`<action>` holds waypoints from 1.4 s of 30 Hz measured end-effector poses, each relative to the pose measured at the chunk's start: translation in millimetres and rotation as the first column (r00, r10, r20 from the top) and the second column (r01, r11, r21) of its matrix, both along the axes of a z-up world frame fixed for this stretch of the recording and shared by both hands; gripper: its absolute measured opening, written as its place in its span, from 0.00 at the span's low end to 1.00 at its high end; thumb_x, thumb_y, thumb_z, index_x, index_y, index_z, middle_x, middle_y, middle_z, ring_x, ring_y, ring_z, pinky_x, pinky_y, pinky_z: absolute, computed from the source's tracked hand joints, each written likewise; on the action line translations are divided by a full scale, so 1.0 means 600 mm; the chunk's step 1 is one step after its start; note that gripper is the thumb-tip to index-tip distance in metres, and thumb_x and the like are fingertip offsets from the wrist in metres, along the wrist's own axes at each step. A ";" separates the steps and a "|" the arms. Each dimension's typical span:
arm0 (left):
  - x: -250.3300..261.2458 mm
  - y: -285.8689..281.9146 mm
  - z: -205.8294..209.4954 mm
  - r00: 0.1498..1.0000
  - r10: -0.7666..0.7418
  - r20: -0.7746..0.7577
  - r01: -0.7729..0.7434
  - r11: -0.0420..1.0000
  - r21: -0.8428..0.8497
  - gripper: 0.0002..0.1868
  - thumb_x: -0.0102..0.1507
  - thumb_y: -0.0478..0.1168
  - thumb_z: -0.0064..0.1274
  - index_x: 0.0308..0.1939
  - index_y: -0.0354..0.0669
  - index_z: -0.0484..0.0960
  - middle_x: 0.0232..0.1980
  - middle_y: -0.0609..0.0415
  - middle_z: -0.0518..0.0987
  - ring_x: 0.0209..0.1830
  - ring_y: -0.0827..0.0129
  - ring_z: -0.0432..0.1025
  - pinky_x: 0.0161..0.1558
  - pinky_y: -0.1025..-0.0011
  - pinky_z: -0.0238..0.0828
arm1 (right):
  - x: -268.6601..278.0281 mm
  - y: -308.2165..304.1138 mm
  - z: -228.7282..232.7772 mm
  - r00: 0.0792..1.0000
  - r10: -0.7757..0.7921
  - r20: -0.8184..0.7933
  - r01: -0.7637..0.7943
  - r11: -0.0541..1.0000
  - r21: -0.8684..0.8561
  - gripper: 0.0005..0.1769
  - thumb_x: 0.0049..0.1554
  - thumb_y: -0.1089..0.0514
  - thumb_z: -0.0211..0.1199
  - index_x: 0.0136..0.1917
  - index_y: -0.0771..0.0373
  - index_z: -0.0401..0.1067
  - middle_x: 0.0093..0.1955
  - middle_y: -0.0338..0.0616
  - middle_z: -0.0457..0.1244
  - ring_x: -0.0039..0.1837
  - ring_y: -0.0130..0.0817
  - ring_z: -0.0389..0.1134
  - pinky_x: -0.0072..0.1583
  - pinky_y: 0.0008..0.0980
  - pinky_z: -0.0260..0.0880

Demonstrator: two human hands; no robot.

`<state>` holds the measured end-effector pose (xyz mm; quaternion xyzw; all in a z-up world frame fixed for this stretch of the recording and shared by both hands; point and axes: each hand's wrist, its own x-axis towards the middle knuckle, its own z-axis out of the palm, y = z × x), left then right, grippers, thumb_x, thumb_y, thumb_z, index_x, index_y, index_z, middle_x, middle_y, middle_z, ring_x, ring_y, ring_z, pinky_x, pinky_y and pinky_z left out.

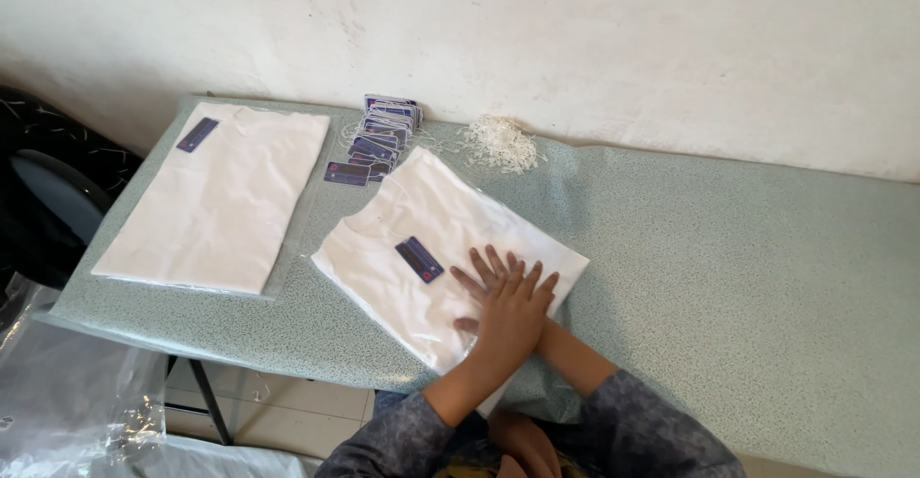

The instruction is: Folding white t-shirts, attaching brand tags, and packaging them into clear plastic bags.

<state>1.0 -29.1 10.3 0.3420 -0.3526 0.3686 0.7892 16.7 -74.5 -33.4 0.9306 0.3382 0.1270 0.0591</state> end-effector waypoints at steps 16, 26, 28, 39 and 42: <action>-0.119 -0.072 -0.044 0.714 0.566 0.411 -0.299 -0.284 0.911 0.24 0.72 0.50 0.46 0.72 0.53 0.73 0.74 0.44 0.71 0.74 0.44 0.64 0.66 0.49 0.64 | -0.048 -0.062 0.007 0.995 0.100 -0.028 -0.094 0.981 0.169 0.53 0.55 0.12 0.31 0.85 0.37 0.41 0.88 0.51 0.32 0.86 0.56 0.26 0.79 0.64 0.20; -0.108 -0.069 -0.002 0.837 0.488 0.248 -0.055 -0.376 0.925 0.38 0.65 0.51 0.50 0.78 0.48 0.59 0.81 0.43 0.56 0.80 0.42 0.50 0.72 0.45 0.53 | 0.003 0.024 0.105 0.881 0.022 -0.472 -0.005 0.999 0.038 0.52 0.55 0.16 0.31 0.85 0.41 0.35 0.86 0.58 0.24 0.84 0.60 0.17 0.75 0.68 0.14; -0.117 -0.057 0.021 0.819 0.507 0.270 -0.103 -0.333 0.937 0.43 0.63 0.58 0.55 0.78 0.47 0.61 0.80 0.41 0.59 0.79 0.42 0.54 0.72 0.45 0.55 | 0.007 0.025 0.088 0.847 0.000 -0.531 0.008 1.000 0.013 0.52 0.56 0.17 0.30 0.85 0.40 0.33 0.86 0.57 0.21 0.84 0.59 0.14 0.76 0.65 0.11; -0.016 0.332 0.023 0.352 0.935 0.051 0.173 -0.118 0.978 0.37 0.74 0.65 0.26 0.79 0.47 0.61 0.80 0.45 0.61 0.82 0.50 0.48 0.78 0.42 0.29 | -0.058 -0.114 0.065 0.889 -0.084 -0.451 0.094 0.996 0.000 0.54 0.53 0.11 0.36 0.84 0.36 0.44 0.86 0.52 0.35 0.85 0.60 0.31 0.78 0.67 0.27; -0.003 0.389 -0.043 0.301 0.947 0.108 0.301 -0.202 0.932 0.41 0.74 0.68 0.21 0.82 0.46 0.53 0.85 0.47 0.51 0.86 0.58 0.40 0.78 0.41 0.19 | -0.058 -0.133 0.051 0.900 -0.081 -0.427 0.089 0.996 0.001 0.52 0.54 0.11 0.38 0.83 0.35 0.45 0.87 0.48 0.34 0.85 0.59 0.32 0.78 0.66 0.29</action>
